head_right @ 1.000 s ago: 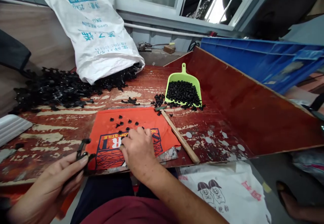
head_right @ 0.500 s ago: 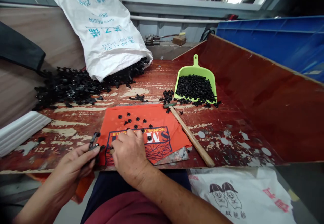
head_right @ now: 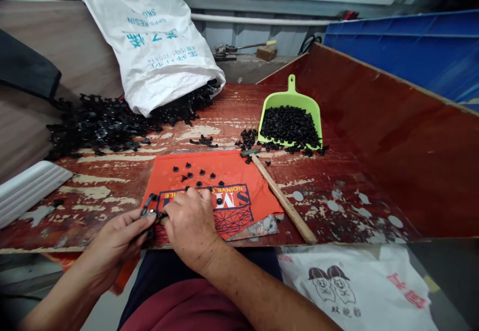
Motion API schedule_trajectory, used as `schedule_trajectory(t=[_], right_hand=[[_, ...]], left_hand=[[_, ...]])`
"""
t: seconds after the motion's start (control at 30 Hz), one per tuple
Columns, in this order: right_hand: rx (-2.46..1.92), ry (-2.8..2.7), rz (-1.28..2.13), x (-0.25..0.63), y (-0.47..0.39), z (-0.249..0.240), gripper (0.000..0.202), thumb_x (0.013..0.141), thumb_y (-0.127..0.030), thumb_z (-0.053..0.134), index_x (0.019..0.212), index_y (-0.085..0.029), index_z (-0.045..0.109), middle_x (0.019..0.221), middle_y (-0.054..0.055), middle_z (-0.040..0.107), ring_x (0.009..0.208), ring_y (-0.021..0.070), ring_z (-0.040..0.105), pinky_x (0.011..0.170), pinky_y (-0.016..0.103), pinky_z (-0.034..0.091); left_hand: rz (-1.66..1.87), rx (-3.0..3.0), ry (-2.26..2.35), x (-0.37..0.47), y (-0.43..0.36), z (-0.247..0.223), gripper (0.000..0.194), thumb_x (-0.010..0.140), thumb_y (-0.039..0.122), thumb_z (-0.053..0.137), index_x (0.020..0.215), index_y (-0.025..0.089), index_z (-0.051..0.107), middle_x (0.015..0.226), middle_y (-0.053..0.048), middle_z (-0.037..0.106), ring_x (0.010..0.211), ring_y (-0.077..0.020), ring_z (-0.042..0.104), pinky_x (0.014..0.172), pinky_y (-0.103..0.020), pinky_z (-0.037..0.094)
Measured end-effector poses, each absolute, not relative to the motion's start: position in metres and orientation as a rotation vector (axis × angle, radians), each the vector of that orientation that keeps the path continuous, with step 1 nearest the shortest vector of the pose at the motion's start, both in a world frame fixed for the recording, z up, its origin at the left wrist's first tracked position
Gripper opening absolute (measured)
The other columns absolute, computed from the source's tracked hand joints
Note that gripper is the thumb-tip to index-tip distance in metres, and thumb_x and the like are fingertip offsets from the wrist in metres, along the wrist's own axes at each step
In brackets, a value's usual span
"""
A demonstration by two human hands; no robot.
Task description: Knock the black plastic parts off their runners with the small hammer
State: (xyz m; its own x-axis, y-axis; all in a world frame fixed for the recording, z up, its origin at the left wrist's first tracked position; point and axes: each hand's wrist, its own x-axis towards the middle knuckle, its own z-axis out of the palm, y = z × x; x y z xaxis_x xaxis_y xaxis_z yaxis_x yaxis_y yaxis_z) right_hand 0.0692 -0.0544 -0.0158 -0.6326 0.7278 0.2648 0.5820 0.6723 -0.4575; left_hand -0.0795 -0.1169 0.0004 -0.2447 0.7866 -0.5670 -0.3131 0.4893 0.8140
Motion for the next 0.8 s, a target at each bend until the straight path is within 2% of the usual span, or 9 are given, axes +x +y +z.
schedule_trajectory(t=[0.07, 0.17, 0.23, 0.3, 0.4, 0.47, 0.53, 0.67, 0.8], right_hand=[[-1.010, -2.468, 0.446, 0.067, -0.055, -0.016, 0.005, 0.088, -0.028, 0.069, 0.084, -0.025, 0.069, 0.089, 0.000, 0.069, 0.092, 0.0216, 0.050, 0.080, 0.039, 0.029], [-0.988, -2.495, 0.406, 0.065, -0.056, -0.013, 0.006, 0.088, -0.027, 0.069, 0.083, -0.024, 0.068, 0.088, 0.000, 0.068, 0.092, 0.0221, 0.050, 0.081, 0.040, 0.031], [-0.949, -2.493, 0.381, 0.073, -0.054, -0.007, 0.003, 0.088, -0.025, 0.068, 0.091, -0.024, 0.069, 0.090, 0.001, 0.068, 0.092, 0.0228, 0.051, 0.081, 0.039, 0.034], [-0.943, -2.437, 0.352, 0.094, -0.046, -0.001, 0.017, 0.090, -0.024, 0.066, 0.108, -0.022, 0.067, 0.097, 0.004, 0.067, 0.094, 0.0234, 0.052, 0.083, 0.037, 0.038], [-1.207, -2.327, 0.143, 0.153, -0.027, 0.005, 0.021, 0.094, -0.024, 0.059, 0.114, -0.016, 0.064, 0.105, 0.010, 0.066, 0.099, 0.0260, 0.053, 0.090, 0.037, 0.040], [-1.543, -2.352, -0.123, 0.199, -0.013, 0.003, 0.018, 0.094, -0.031, 0.061, 0.104, -0.017, 0.065, 0.102, 0.013, 0.064, 0.098, 0.0301, 0.053, 0.084, 0.039, 0.040], [-1.826, -2.379, -0.197, 0.236, -0.001, -0.001, 0.028, 0.092, -0.044, 0.062, 0.098, -0.016, 0.063, 0.096, 0.015, 0.064, 0.092, 0.0320, 0.056, 0.074, 0.038, 0.040], [-1.998, -2.351, 0.330, 0.267, 0.015, -0.009, 0.026, 0.092, -0.046, 0.056, 0.082, -0.022, 0.056, 0.079, 0.006, 0.065, 0.074, 0.0236, 0.061, 0.062, 0.030, 0.034], [-1.972, -2.289, 0.522, 0.271, 0.027, -0.007, 0.017, 0.091, -0.037, 0.051, 0.082, -0.022, 0.054, 0.067, 0.002, 0.065, 0.060, 0.0190, 0.060, 0.055, 0.027, 0.033]], left_hand=[[1.108, 0.440, 1.474, -0.078, -0.115, 0.003, 0.037, 0.052, 0.037, 0.089, 0.074, 0.014, 0.070, 0.052, 0.003, 0.056, 0.050, -0.0098, 0.049, 0.047, -0.017, 0.035], [1.098, 0.469, 1.456, -0.078, -0.113, 0.005, 0.034, 0.052, 0.031, 0.090, 0.076, 0.015, 0.072, 0.055, 0.003, 0.059, 0.056, -0.0127, 0.056, 0.058, -0.021, 0.047], [1.104, 0.497, 1.433, -0.078, -0.112, 0.005, 0.031, 0.055, 0.031, 0.089, 0.076, 0.016, 0.073, 0.057, 0.002, 0.061, 0.058, -0.0133, 0.058, 0.063, -0.023, 0.050], [1.102, 0.508, 1.420, -0.079, -0.111, 0.005, 0.030, 0.056, 0.032, 0.089, 0.076, 0.016, 0.073, 0.059, 0.001, 0.064, 0.057, -0.0138, 0.058, 0.062, -0.024, 0.051], [1.091, 0.500, 1.436, -0.081, -0.111, 0.004, 0.030, 0.059, 0.036, 0.088, 0.075, 0.015, 0.073, 0.053, 0.002, 0.061, 0.041, -0.0074, 0.043, 0.045, -0.020, 0.041], [1.068, 0.501, 1.457, -0.083, -0.111, 0.004, 0.030, 0.061, 0.038, 0.087, 0.074, 0.015, 0.073, 0.041, 0.007, 0.048, 0.033, -0.0027, 0.024, 0.034, -0.017, 0.025], [1.045, 0.507, 1.467, -0.084, -0.111, 0.006, 0.030, 0.060, 0.037, 0.087, 0.073, 0.015, 0.073, 0.035, 0.011, 0.036, 0.032, -0.0012, 0.015, 0.033, -0.016, 0.012], [1.075, 0.535, 1.418, -0.079, -0.109, 0.015, 0.032, 0.054, 0.035, 0.090, 0.071, 0.015, 0.073, 0.038, 0.009, 0.041, 0.034, -0.0040, 0.029, 0.034, -0.016, 0.019], [1.078, 0.532, 1.432, -0.073, -0.108, 0.019, 0.033, 0.052, 0.034, 0.090, 0.072, 0.014, 0.074, 0.041, 0.006, 0.052, 0.034, -0.0056, 0.034, 0.035, -0.018, 0.022]])
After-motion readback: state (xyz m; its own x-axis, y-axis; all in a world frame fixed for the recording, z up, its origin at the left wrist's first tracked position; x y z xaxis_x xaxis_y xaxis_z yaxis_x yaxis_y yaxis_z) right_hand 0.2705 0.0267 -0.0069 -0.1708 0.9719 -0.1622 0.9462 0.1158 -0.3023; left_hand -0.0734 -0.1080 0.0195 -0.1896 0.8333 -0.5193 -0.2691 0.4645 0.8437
